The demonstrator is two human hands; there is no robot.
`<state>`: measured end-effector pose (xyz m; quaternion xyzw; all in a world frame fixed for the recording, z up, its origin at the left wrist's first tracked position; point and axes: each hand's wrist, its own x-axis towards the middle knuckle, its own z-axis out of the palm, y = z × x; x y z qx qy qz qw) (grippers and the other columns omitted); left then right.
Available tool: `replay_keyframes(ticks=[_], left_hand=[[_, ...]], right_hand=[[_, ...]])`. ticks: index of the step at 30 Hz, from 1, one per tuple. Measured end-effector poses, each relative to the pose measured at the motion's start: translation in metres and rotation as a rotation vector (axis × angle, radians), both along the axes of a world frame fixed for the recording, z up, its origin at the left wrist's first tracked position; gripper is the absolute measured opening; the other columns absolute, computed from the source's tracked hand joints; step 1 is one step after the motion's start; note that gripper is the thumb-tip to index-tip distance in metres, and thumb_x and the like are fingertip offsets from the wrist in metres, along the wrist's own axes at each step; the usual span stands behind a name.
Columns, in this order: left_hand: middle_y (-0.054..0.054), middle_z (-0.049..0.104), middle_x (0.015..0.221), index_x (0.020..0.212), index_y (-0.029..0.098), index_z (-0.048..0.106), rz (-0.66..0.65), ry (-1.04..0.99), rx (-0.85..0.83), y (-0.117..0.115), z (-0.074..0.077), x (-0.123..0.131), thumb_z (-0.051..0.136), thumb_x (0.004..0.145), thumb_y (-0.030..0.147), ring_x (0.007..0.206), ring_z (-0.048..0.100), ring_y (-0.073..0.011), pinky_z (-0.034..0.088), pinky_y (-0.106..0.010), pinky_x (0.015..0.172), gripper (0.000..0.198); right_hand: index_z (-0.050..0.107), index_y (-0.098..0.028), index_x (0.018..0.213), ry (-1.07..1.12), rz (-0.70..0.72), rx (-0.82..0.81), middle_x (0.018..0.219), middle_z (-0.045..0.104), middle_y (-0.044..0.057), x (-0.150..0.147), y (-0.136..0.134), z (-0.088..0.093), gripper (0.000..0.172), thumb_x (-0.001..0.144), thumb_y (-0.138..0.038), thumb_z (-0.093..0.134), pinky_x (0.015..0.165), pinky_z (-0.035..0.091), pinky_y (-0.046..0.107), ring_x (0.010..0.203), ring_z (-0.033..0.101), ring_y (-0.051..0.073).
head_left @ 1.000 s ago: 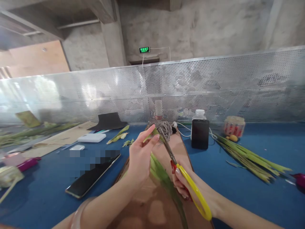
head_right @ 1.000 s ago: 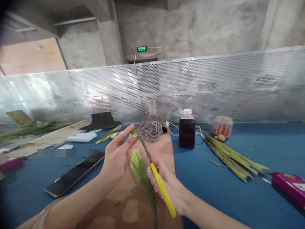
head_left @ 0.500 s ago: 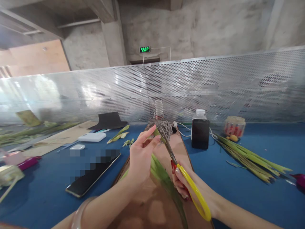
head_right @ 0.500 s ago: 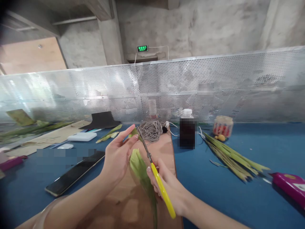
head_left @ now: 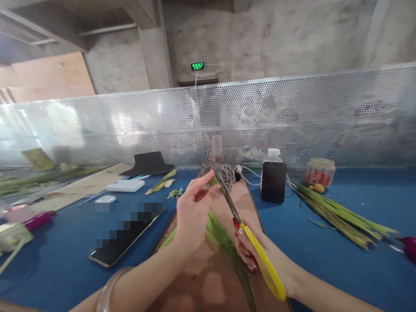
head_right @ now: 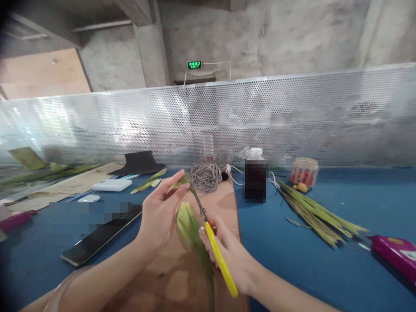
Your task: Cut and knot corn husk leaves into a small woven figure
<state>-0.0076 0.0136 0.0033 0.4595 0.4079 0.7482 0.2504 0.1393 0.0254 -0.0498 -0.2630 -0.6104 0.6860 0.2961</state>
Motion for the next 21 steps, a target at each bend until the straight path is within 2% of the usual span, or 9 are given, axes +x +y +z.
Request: replay_keyframes(ticks=[8, 21], left_hand=[[-0.001, 0.059, 0.091, 0.106, 0.026, 0.061, 0.012, 0.002, 0.007, -0.0008, 0.0005, 0.0003, 0.065, 0.068, 0.029, 0.07, 0.053, -0.0102, 0.046, -0.024, 0.063, 0.038], [-0.001, 0.061, 0.094, 0.104, 0.027, 0.062, 0.005, -0.018, 0.0, -0.0014, 0.0014, 0.0011, 0.066, 0.067, 0.028, 0.074, 0.056, -0.0108, 0.047, -0.026, 0.071, 0.037]], right_hand=[[0.036, -0.024, 0.083, -0.005, -0.013, -0.024, 0.052, 0.027, -0.011, -0.0005, -0.0025, 0.0022, 0.04, 0.072, -0.059, 0.051, 0.037, 0.019, 0.015, 0.038, 0.02, 0.003], [0.037, -0.023, 0.081, 0.012, -0.021, 0.007, 0.052, 0.029, -0.011, 0.0002, -0.002, 0.0005, 0.039, 0.073, -0.059, 0.051, 0.035, 0.022, 0.014, 0.037, 0.022, 0.002]])
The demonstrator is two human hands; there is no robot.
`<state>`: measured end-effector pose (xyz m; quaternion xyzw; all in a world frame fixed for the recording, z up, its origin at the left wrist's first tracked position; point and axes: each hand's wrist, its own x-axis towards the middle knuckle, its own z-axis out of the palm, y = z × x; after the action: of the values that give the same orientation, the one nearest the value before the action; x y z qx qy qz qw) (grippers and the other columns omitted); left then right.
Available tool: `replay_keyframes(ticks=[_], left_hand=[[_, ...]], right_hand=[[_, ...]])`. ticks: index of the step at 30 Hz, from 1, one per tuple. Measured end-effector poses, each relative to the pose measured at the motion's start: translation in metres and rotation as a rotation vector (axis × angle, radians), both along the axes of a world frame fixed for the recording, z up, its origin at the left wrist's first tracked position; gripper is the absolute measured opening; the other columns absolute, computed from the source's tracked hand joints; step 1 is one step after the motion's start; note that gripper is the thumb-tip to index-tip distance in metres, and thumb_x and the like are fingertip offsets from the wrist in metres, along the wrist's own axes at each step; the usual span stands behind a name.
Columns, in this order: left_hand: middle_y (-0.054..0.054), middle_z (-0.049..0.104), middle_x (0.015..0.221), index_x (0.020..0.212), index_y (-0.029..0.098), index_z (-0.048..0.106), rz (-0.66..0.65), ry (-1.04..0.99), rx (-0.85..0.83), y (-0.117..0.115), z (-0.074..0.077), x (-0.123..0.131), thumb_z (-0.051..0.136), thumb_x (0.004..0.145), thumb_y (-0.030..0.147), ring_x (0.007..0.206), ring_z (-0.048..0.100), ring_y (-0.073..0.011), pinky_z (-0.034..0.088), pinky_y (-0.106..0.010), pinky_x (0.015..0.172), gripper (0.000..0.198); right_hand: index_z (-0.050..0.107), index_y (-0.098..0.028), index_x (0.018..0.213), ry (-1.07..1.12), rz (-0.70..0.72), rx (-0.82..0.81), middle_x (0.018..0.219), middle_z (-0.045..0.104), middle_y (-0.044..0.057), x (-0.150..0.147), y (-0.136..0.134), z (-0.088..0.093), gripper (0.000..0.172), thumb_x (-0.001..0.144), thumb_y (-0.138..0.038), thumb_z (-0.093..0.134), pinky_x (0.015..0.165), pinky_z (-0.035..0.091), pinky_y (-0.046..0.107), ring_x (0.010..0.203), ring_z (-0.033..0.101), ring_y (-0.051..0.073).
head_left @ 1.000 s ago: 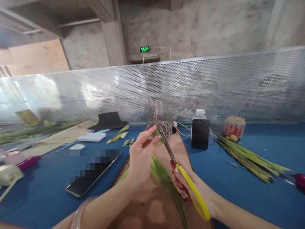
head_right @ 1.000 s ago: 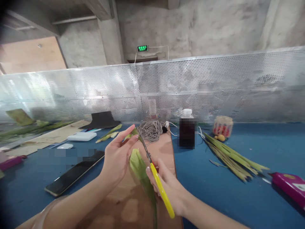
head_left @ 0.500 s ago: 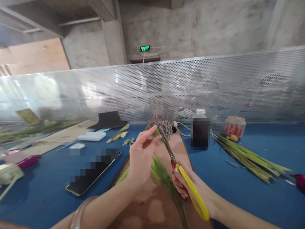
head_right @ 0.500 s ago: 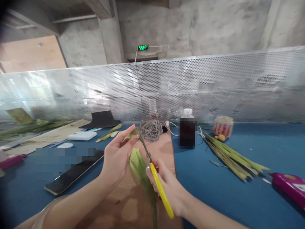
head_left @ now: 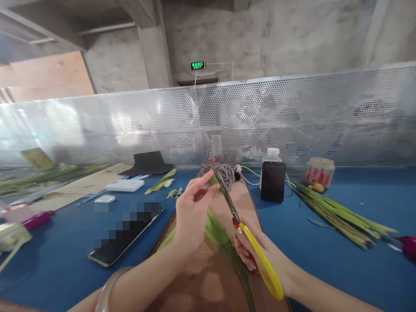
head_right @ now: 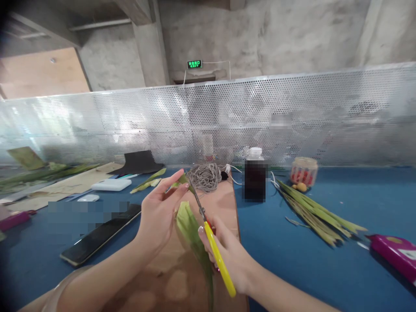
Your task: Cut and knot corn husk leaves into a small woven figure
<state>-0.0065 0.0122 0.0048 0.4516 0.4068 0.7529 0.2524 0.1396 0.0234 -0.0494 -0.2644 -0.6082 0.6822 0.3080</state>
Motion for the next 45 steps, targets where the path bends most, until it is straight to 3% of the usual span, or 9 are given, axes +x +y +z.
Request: replay_keyframes(ticks=[16, 21, 27, 33, 36, 39, 42, 45], left_hand=[[-0.003, 0.062, 0.094, 0.105, 0.025, 0.062, -0.032, -0.016, 0.009, 0.001, 0.0, -0.001, 0.066, 0.067, 0.028, 0.077, 0.057, -0.0132, 0.049, -0.029, 0.072, 0.039], [-0.003, 0.061, 0.094, 0.105, 0.025, 0.062, -0.047, -0.021, 0.019, 0.001, -0.001, -0.001, 0.066, 0.068, 0.027, 0.08, 0.058, -0.0139, 0.048, -0.03, 0.075, 0.038], [-0.004, 0.061, 0.097, 0.106, 0.024, 0.061, -0.046, -0.012, 0.018, 0.001, -0.001, -0.001, 0.065, 0.068, 0.027, 0.079, 0.058, -0.0138, 0.049, -0.03, 0.074, 0.038], [-0.001, 0.06, 0.101, 0.106, 0.026, 0.061, -0.031, 0.042, 0.024, 0.003, -0.002, -0.003, 0.064, 0.07, 0.027, 0.079, 0.057, -0.0113, 0.047, -0.029, 0.078, 0.036], [-0.001, 0.06, 0.101, 0.106, 0.026, 0.06, -0.027, 0.063, 0.01, 0.004, -0.002, -0.003, 0.063, 0.071, 0.027, 0.078, 0.057, -0.0106, 0.047, -0.028, 0.078, 0.035], [-0.001, 0.059, 0.103, 0.106, 0.026, 0.059, -0.023, 0.099, 0.014, 0.005, -0.002, -0.004, 0.062, 0.072, 0.027, 0.078, 0.057, -0.0104, 0.046, -0.027, 0.077, 0.035], [-0.002, 0.057, 0.106, 0.108, 0.025, 0.058, -0.045, 0.162, 0.036, 0.006, -0.002, -0.007, 0.058, 0.075, 0.026, 0.084, 0.056, -0.0118, 0.045, -0.027, 0.077, 0.034], [-0.003, 0.056, 0.107, 0.11, 0.024, 0.058, -0.035, 0.256, 0.061, 0.009, -0.002, -0.01, 0.048, 0.08, 0.022, 0.091, 0.053, -0.0133, 0.043, -0.027, 0.079, 0.031]], right_hand=[[0.038, -0.022, 0.08, -0.021, -0.013, 0.058, 0.05, 0.029, -0.011, 0.0, -0.002, 0.0, 0.034, 0.078, -0.055, 0.047, 0.032, 0.023, 0.013, 0.034, 0.024, 0.002], [0.035, -0.02, 0.07, -0.011, -0.059, 0.152, 0.052, 0.033, -0.009, 0.0, -0.005, 0.006, 0.037, 0.078, -0.055, 0.046, 0.033, 0.024, 0.013, 0.035, 0.026, 0.001], [0.041, -0.02, 0.076, -0.062, -0.072, 0.146, 0.053, 0.033, -0.009, 0.0, -0.008, 0.012, 0.038, 0.075, -0.058, 0.047, 0.033, 0.028, 0.014, 0.036, 0.028, 0.002], [0.05, -0.021, 0.089, -0.088, -0.13, 0.075, 0.054, 0.038, -0.008, 0.0, -0.011, 0.015, 0.046, 0.067, -0.062, 0.053, 0.033, 0.028, 0.014, 0.037, 0.031, 0.003], [0.051, -0.021, 0.087, -0.104, -0.159, 0.056, 0.052, 0.039, -0.008, 0.0, -0.012, 0.015, 0.044, 0.066, -0.059, 0.056, 0.031, 0.026, 0.015, 0.034, 0.032, 0.003], [0.048, -0.021, 0.081, -0.094, -0.179, 0.063, 0.055, 0.043, -0.007, 0.001, -0.009, 0.012, 0.042, 0.067, -0.059, 0.055, 0.031, 0.027, 0.015, 0.035, 0.033, 0.003], [0.043, -0.022, 0.079, -0.082, -0.183, 0.104, 0.052, 0.037, -0.009, 0.001, -0.006, 0.008, 0.038, 0.072, -0.059, 0.05, 0.031, 0.026, 0.014, 0.034, 0.03, 0.002], [0.039, -0.022, 0.078, -0.082, -0.262, 0.183, 0.053, 0.036, -0.01, 0.003, -0.003, 0.009, 0.034, 0.076, -0.055, 0.048, 0.031, 0.026, 0.015, 0.034, 0.029, 0.003]])
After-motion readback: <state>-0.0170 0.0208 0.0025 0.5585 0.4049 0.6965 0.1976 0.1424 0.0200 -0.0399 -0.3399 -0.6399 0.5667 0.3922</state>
